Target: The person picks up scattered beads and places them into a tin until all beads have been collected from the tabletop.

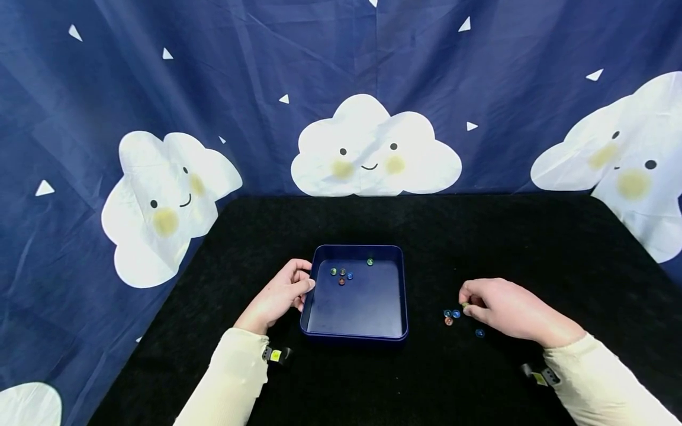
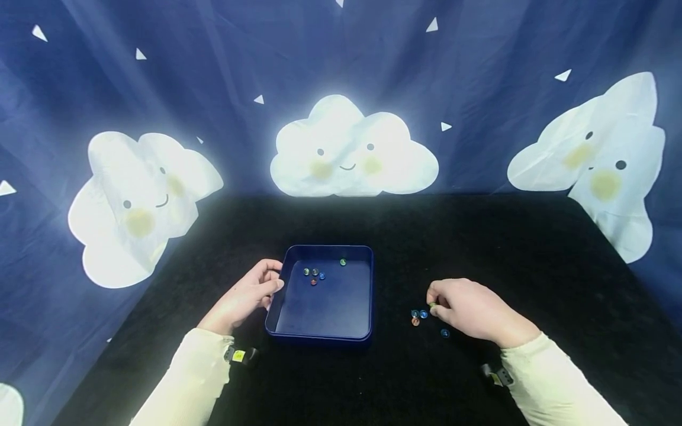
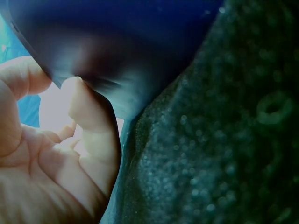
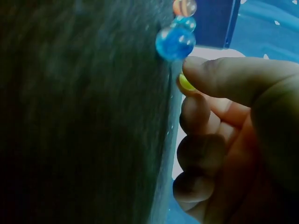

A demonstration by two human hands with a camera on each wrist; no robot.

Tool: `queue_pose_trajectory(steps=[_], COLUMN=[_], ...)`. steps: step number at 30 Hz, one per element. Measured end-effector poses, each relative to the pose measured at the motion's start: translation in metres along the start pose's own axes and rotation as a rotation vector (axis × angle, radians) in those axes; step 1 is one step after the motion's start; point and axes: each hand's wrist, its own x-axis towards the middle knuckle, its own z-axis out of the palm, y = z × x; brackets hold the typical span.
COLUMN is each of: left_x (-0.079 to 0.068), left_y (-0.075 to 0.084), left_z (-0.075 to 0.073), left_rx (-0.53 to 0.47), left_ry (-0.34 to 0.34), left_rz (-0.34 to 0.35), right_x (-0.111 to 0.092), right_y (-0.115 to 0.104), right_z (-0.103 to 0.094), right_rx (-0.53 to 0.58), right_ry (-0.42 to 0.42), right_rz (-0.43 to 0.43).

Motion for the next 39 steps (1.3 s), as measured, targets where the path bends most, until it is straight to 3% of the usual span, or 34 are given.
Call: queue_pose_trajectory(steps=[7, 15, 20, 29, 39], left_x=[0.001, 0.001, 0.002, 0.002, -0.001], left_y=[-0.001, -0.002, -0.003, -0.004, -0.001], left_z=[0.000, -0.001, -0.002, -0.001, 0.000], left_rx=[-0.004, -0.021, -0.031, -0.027, -0.019], left_ry=[-0.003, -0.010, -0.014, -0.016, -0.011], left_rz=[0.004, 0.001, 0.000, -0.005, 0.003], right_x=[0.003, 0.004, 0.007, 0.020, 0.042], right_y=[-0.002, -0.005, -0.026, -0.072, -0.113], right_z=[0.007, 0.007, 0.005, 0.005, 0.015], right_rx=[0.126, 0.139, 0.115, 0.064, 0.054], right_ry=[-0.059, -0.049, -0.013, 0.067, 0.030], right_rz=[0.006, 0.002, -0.006, -0.157, -0.241])
